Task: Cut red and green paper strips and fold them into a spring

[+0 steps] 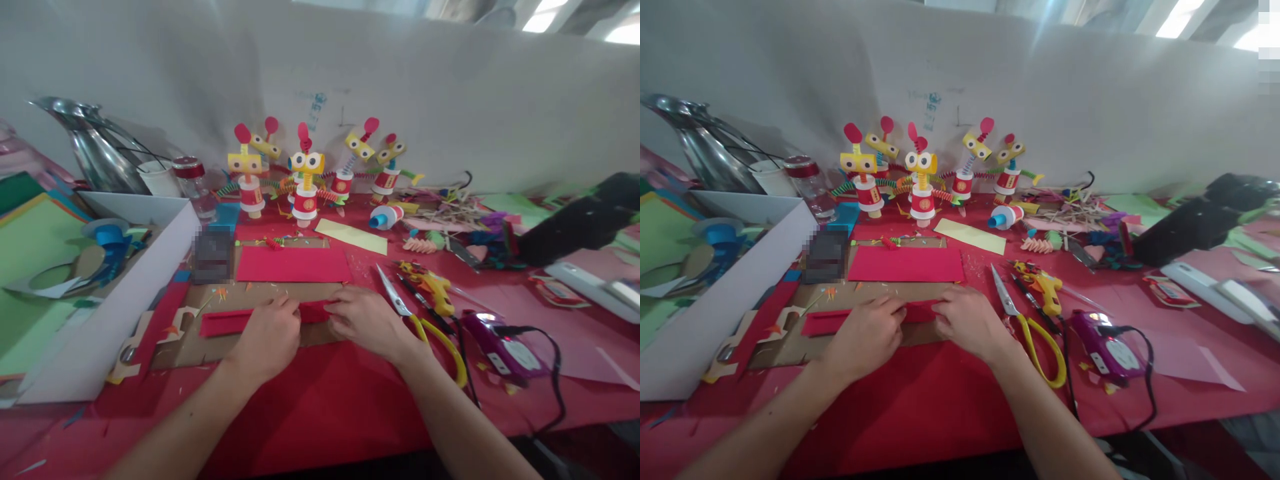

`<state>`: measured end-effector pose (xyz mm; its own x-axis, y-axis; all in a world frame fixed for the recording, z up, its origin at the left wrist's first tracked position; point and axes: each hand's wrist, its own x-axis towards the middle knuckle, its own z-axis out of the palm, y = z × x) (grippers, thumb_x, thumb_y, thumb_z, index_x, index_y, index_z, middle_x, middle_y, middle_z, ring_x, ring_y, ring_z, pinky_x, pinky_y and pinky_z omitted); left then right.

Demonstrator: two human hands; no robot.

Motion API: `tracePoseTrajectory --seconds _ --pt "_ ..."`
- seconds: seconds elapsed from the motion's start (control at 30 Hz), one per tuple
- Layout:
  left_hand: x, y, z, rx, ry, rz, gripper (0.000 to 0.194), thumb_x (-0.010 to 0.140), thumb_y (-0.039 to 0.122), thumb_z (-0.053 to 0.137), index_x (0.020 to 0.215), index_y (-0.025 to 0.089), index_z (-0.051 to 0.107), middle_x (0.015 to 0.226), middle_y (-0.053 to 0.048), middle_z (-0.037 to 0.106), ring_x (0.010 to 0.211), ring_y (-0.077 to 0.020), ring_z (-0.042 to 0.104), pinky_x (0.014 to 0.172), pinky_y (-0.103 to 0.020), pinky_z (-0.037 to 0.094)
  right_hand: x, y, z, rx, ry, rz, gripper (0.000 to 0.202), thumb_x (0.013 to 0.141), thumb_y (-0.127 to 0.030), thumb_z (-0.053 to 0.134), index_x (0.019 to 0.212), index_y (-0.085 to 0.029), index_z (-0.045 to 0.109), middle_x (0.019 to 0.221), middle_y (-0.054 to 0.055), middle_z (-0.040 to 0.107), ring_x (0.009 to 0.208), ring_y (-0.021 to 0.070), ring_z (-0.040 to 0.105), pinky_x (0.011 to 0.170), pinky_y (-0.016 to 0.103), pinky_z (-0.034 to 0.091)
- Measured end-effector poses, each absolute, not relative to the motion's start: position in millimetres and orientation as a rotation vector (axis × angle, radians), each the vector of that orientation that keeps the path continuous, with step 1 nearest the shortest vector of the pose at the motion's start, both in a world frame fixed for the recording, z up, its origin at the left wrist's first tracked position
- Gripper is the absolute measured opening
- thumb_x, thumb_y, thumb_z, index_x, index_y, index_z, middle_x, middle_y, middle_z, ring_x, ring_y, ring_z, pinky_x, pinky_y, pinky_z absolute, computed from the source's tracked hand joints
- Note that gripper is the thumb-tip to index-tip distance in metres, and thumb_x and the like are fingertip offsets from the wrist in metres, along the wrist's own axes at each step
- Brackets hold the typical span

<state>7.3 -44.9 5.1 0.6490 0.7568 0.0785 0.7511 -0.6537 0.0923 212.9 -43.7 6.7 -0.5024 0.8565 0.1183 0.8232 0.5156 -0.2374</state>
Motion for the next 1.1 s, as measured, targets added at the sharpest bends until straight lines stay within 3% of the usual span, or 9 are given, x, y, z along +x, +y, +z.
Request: tracePoseTrajectory --seconds 0.23,0.5,0.67,1.1 --pt "4.2 -38.5 3.6 2.502 1.432 0.293 0.021 0.086 0.021 0.046 0.082 0.018 0.066 0.086 -0.006 0.062 0.081 -0.0199 0.06 0.072 -0.033 0.046 221.9 -40.1 -3.6 -1.33 -2.45 0.344 0.021 0.086 -0.014 0.05 0.09 -0.022 0.068 0.094 0.004 0.067 0.092 0.018 0.058 0.081 0.03 0.044" --pt "1.0 -29.2 -1.0 2.352 1.448 0.297 0.021 0.086 0.024 0.046 0.078 0.019 0.065 0.086 -0.005 0.063 0.081 -0.0182 0.06 0.072 -0.031 0.045 223.1 -38.1 -5.2 -1.46 -2.234 0.518 0.018 0.085 -0.014 0.049 0.083 -0.022 0.064 0.084 0.002 0.066 0.083 0.0172 0.058 0.072 0.028 0.042" --pt "4.7 -29.6 -3.8 2.34 1.554 0.284 0.018 0.085 0.024 0.046 0.08 0.019 0.062 0.089 -0.004 0.063 0.082 -0.0194 0.059 0.07 -0.031 0.043 215.4 -40.1 -5.9 -1.577 -2.134 0.509 0.013 0.085 -0.022 0.051 0.079 -0.021 0.063 0.083 0.003 0.063 0.073 0.0158 0.056 0.063 0.026 0.04" --pt "8.1 -22.2 -2.5 2.324 1.632 0.207 0.017 0.079 0.028 0.048 0.073 0.019 0.061 0.084 -0.005 0.063 0.075 -0.0197 0.058 0.062 -0.031 0.041 210.1 -33.5 -16.6 -1.61 -2.035 0.561 0.013 0.081 -0.015 0.054 0.069 -0.018 0.059 0.083 0.003 0.054 0.071 0.0133 0.052 0.064 0.026 0.041"
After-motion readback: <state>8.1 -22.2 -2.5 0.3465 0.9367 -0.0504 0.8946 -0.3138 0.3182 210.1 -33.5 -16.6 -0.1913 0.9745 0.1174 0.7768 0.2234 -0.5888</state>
